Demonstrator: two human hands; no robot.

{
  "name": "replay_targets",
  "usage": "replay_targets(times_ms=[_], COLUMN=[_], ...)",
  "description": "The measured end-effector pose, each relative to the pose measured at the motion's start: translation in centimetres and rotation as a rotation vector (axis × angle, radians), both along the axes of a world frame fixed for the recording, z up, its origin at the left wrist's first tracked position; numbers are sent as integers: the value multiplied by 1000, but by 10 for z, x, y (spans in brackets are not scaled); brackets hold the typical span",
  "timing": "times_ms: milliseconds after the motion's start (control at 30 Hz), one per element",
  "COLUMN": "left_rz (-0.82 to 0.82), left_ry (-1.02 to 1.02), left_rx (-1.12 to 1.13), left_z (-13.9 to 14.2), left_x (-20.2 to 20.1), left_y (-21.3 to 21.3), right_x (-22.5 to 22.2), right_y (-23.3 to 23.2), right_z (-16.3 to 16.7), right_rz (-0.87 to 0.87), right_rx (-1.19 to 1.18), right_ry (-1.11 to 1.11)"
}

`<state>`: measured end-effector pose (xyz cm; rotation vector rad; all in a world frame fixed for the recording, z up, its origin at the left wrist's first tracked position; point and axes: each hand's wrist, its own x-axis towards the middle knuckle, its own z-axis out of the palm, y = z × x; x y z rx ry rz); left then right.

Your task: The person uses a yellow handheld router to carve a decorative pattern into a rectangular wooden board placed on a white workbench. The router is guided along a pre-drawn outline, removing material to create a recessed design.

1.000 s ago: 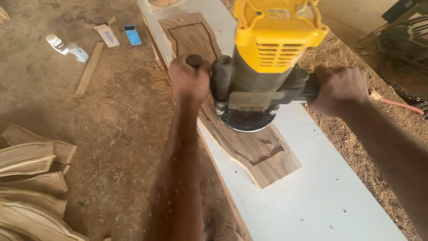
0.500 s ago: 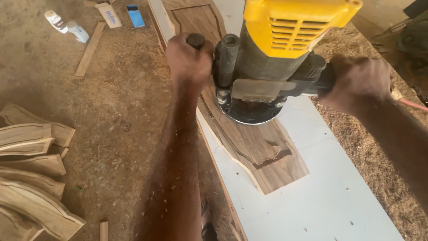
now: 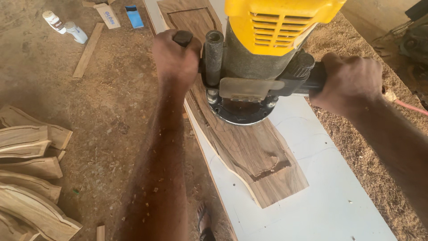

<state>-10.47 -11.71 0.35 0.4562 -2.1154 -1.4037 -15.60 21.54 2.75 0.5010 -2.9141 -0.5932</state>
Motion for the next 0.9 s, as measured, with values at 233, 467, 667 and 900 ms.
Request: replay_targets(times_ms=[233,467,667,900], left_rz=[21,30,43,65], left_ry=[-64,28,30,45], left_rx=[37,-54,-37,-62], left_z=[-2,-9,-15,-20], left_x=[-6,-2,-2,1], left_y=[-10,-18,-20,-26], right_x=[-7,-14,-22,-22], right_y=[-1,-7,-8,-15], right_z=[-9,-9,-9,-2], right_rz=[125,147,188,193], right_rx=[-40,-39,-103,-91], right_ry=[93,94,80,59])
